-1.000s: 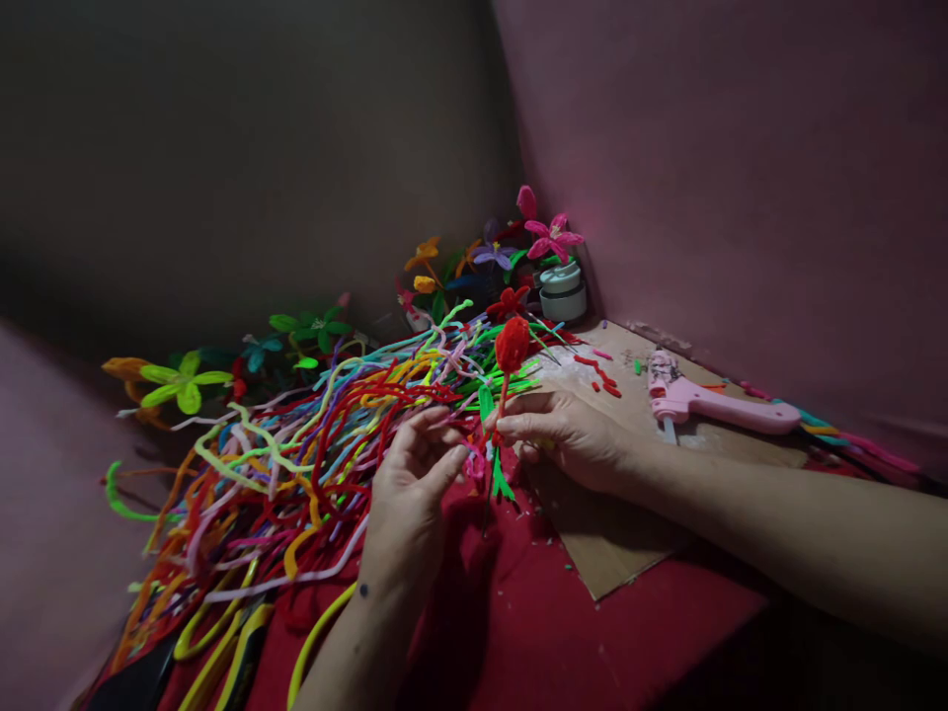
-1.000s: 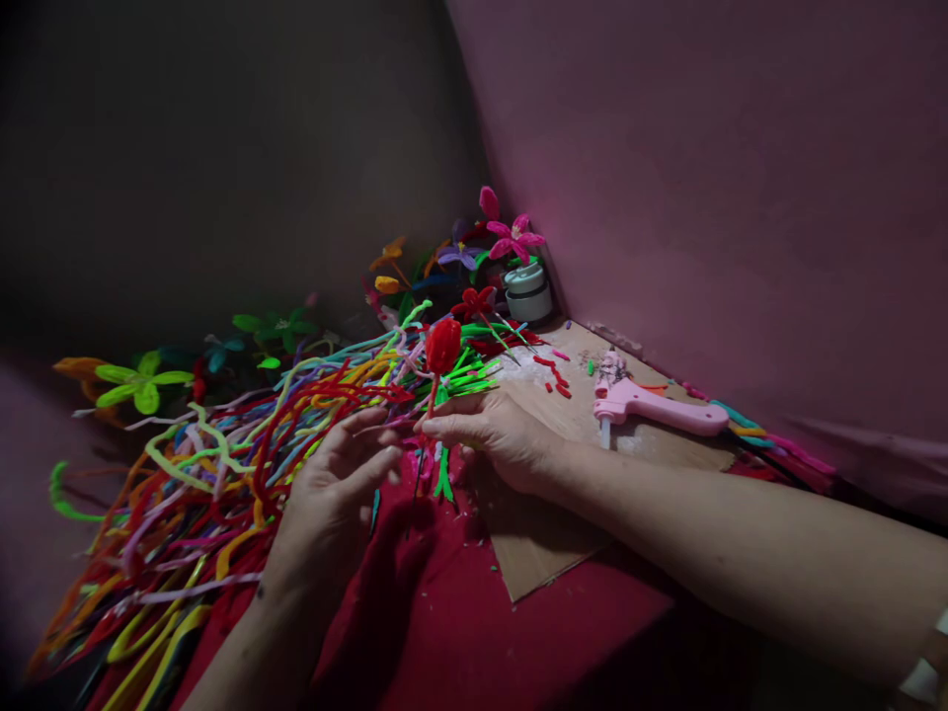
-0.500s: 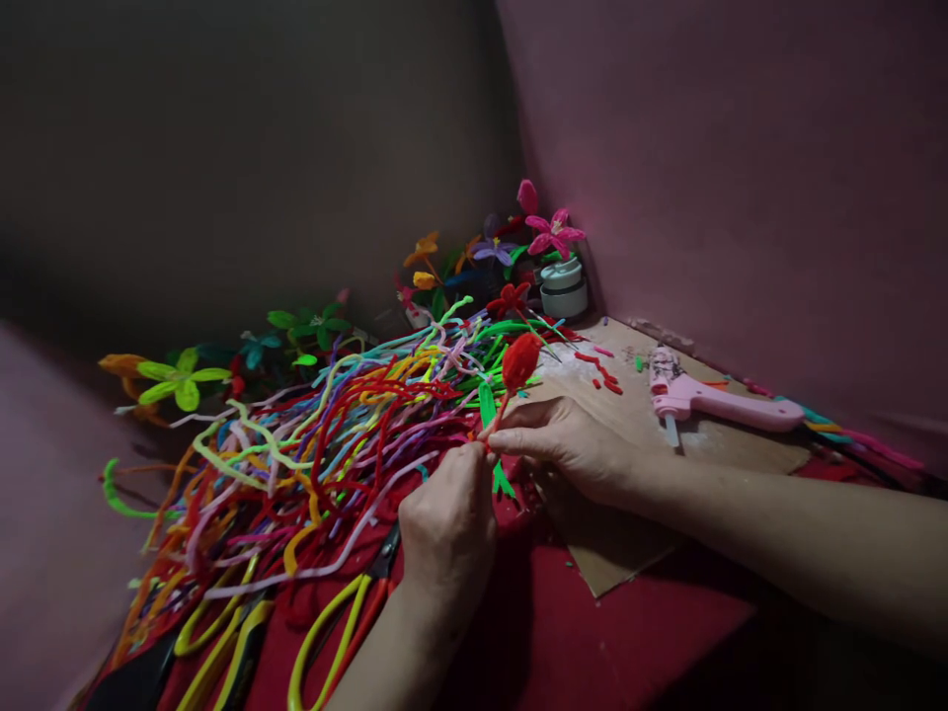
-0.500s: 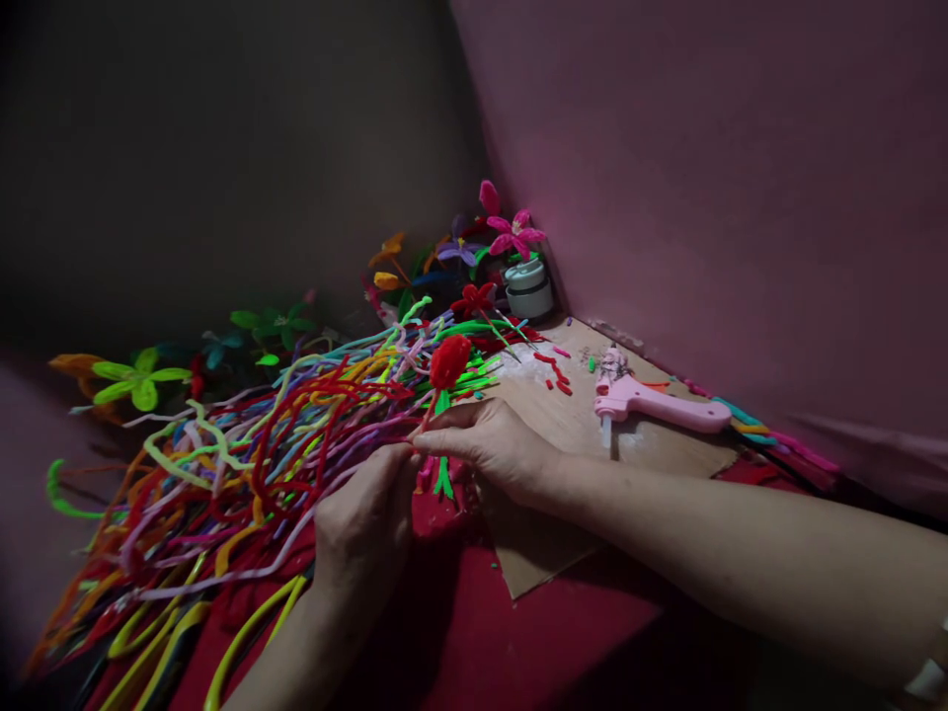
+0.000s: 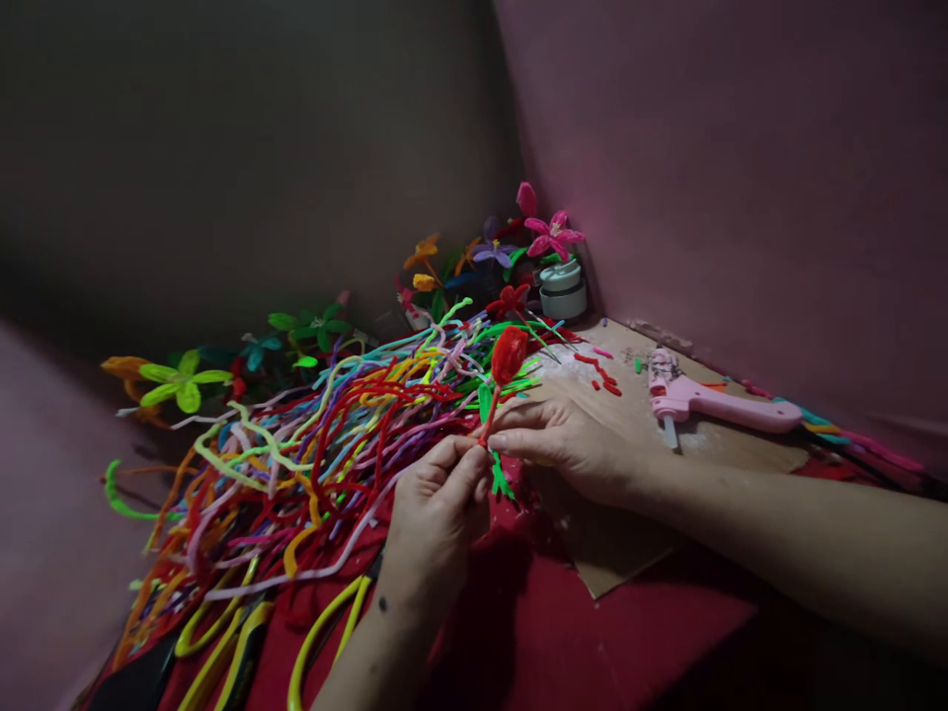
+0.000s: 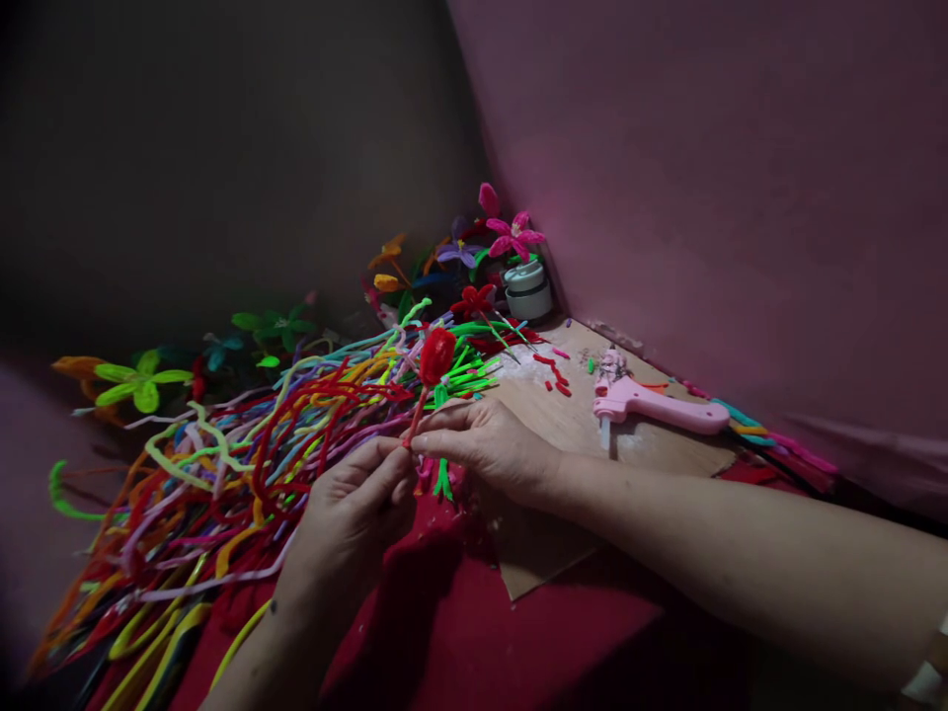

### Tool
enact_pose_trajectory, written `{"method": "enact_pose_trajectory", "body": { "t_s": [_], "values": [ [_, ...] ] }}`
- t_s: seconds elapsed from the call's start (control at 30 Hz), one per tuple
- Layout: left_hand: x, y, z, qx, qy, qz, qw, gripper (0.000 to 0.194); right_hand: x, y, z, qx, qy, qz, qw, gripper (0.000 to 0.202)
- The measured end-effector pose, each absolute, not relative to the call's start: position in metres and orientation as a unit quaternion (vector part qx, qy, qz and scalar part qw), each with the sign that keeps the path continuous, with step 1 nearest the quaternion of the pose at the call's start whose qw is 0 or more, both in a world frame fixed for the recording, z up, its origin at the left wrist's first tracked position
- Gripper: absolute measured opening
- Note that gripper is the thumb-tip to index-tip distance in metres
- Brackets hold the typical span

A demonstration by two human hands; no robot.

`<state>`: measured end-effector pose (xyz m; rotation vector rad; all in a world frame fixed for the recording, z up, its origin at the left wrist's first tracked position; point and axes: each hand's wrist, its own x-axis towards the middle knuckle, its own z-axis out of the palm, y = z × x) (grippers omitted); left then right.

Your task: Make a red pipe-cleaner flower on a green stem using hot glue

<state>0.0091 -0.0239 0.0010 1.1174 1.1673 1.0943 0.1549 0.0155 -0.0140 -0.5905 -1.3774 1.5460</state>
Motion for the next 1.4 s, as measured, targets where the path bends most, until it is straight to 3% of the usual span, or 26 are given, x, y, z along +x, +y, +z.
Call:
{"method": "enact_pose_trajectory", "body": {
  "t_s": [0.2,0.67,0.8,0.97,1.07,1.4],
  "values": [
    [0.010,-0.022,0.000,0.390,0.435,0.461,0.668,0.019,0.152,0.015,-0.016,-0.221,-0.450,0.736,0.455,0.003],
    [0.005,-0.021,-0.002,0.368,0.377,0.416,0.741,0.012,0.151,0.019,-0.024,-0.188,-0.458,0.735,0.463,0.005],
    [0.008,-0.022,-0.003,0.468,0.465,0.419,0.624,0.020,0.151,0.018,-0.021,-0.233,-0.440,0.723,0.479,0.003],
    [0.007,-0.024,-0.011,0.675,0.537,0.435,0.259,0.010,0.151,0.016,-0.019,-0.250,-0.455,0.699,0.493,0.007],
    [0.004,-0.023,-0.016,0.721,0.515,0.432,0.167,0.008,0.151,0.015,-0.019,-0.250,-0.490,0.666,0.505,0.008],
    [0.009,-0.025,-0.002,0.577,0.542,0.428,0.435,0.022,0.154,0.014,-0.013,-0.245,-0.537,0.641,0.491,0.004]
  ]
}}
